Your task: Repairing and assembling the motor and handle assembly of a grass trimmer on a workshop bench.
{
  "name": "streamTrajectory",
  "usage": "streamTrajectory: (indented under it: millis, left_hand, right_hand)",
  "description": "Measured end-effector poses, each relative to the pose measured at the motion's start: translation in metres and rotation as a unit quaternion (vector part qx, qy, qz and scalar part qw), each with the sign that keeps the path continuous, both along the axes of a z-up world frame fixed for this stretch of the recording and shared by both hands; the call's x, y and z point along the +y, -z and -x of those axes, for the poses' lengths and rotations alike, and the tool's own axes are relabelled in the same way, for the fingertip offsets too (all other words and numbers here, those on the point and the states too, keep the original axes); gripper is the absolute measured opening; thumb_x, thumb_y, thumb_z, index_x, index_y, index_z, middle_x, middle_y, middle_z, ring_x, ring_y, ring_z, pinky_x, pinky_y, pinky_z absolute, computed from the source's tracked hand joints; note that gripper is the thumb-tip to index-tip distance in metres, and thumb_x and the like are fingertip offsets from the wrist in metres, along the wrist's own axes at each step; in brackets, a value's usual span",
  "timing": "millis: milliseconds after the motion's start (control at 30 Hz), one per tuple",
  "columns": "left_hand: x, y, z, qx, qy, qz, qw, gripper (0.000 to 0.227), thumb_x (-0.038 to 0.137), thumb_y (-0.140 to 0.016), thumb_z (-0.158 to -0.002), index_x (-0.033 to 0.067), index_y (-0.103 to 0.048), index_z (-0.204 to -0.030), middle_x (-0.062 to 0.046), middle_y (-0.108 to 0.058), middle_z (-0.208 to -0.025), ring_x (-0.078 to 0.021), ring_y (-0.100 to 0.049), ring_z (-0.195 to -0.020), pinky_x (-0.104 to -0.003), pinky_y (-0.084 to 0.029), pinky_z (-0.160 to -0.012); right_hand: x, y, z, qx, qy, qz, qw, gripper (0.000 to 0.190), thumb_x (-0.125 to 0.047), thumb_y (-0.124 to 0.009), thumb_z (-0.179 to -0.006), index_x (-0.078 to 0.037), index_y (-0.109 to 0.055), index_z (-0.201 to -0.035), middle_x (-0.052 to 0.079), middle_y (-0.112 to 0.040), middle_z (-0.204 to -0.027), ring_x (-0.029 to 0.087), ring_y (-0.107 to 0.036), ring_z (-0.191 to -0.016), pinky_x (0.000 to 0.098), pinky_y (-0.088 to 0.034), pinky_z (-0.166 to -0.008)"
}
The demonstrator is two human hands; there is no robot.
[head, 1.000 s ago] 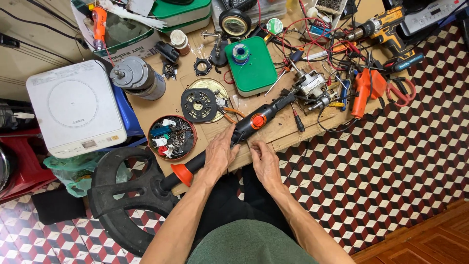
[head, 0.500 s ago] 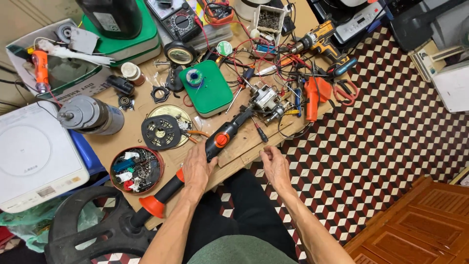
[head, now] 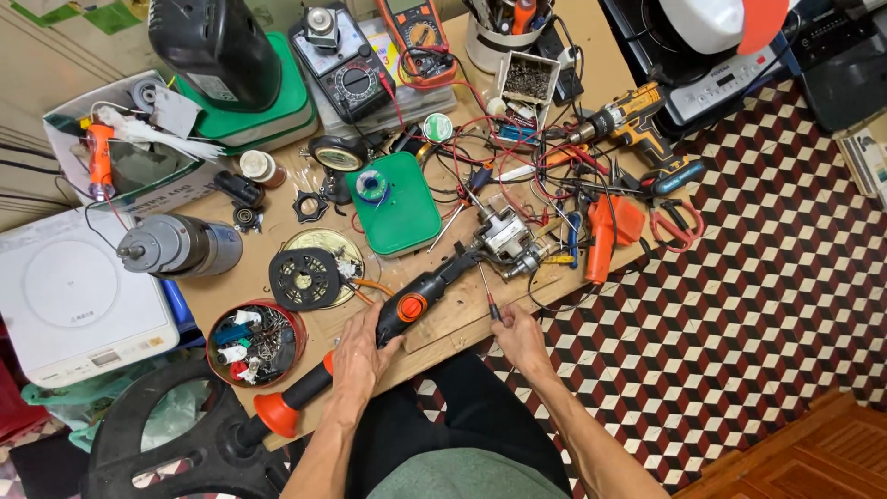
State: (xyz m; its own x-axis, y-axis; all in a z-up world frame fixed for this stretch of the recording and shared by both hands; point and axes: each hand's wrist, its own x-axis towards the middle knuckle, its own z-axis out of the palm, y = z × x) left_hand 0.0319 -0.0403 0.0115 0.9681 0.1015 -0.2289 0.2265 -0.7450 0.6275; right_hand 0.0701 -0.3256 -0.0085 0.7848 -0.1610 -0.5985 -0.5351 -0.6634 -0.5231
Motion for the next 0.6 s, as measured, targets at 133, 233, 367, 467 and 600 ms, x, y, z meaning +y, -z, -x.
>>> streamTrajectory:
  millis: [133,233,367,467,600]
  left_hand:
    - [0.003,-0.001,0.003,0.003,0.000,0.005,1.000,0.076,0.027,-0.085,-0.074,0.0103,-0.054,-0.141,-0.012,-0.063,-0.133,-0.0332,-0.057,-0.124,-0.043,-0.046,-0.103]
    - [0.002,0.001,0.001,0.000,0.010,0.008,1.000,0.077,0.029,-0.084,-0.075,0.0108,-0.053,-0.142,-0.013,-0.064,-0.134,-0.0337,-0.058,-0.123,-0.044,-0.046,-0.103]
    - [0.004,0.007,0.002,-0.001,0.022,0.004,1.000,0.079,0.032,-0.084,-0.076,0.0112,-0.050,-0.145,-0.015,-0.063,-0.136,-0.0351,-0.059,-0.123,-0.045,-0.046,-0.102]
    - [0.010,0.021,0.002,-0.025,0.044,0.014,0.999,0.079,0.032,-0.083,-0.078,0.0098,-0.049,-0.145,-0.017,-0.062,-0.138,-0.0367,-0.060,-0.122,-0.046,-0.048,-0.101]
    - [0.027,0.039,0.021,-0.066,0.081,0.062,0.993,0.079,0.029,-0.082,-0.080,0.0060,-0.044,-0.146,-0.022,-0.060,-0.140,-0.0409,-0.060,-0.122,-0.048,-0.049,-0.100]
  right_hand:
    - [-0.026,0.016,0.037,0.040,0.143,-0.288,0.946,0.019,-0.011,-0.066,-0.094,0.004,-0.064,-0.105,0.009,-0.068,-0.083,0.017,-0.069,-0.073,0.0309,-0.057,-0.067]
    - [-0.017,-0.028,0.038,0.052,0.135,-0.281,0.949,0.017,-0.008,-0.064,-0.094,0.002,-0.067,-0.108,0.008,-0.071,-0.084,0.015,-0.071,-0.074,0.0257,-0.060,-0.067]
    - [-0.007,-0.050,0.046,0.056,0.172,-0.296,0.938,0.022,-0.010,-0.064,-0.093,0.002,-0.067,-0.111,0.007,-0.074,-0.087,0.015,-0.072,-0.075,0.0259,-0.059,-0.067]
    - [0.009,-0.075,0.061,0.030,0.183,-0.262,0.947,0.027,-0.011,-0.063,-0.093,0.000,-0.067,-0.117,0.006,-0.074,-0.088,0.013,-0.067,-0.071,0.0261,-0.053,-0.062]
    - [0.060,-0.133,0.081,-0.154,0.057,-0.030,0.986,0.032,-0.012,-0.067,-0.093,-0.003,-0.070,-0.124,0.007,-0.066,-0.090,0.014,-0.056,-0.066,0.0268,-0.048,-0.060]
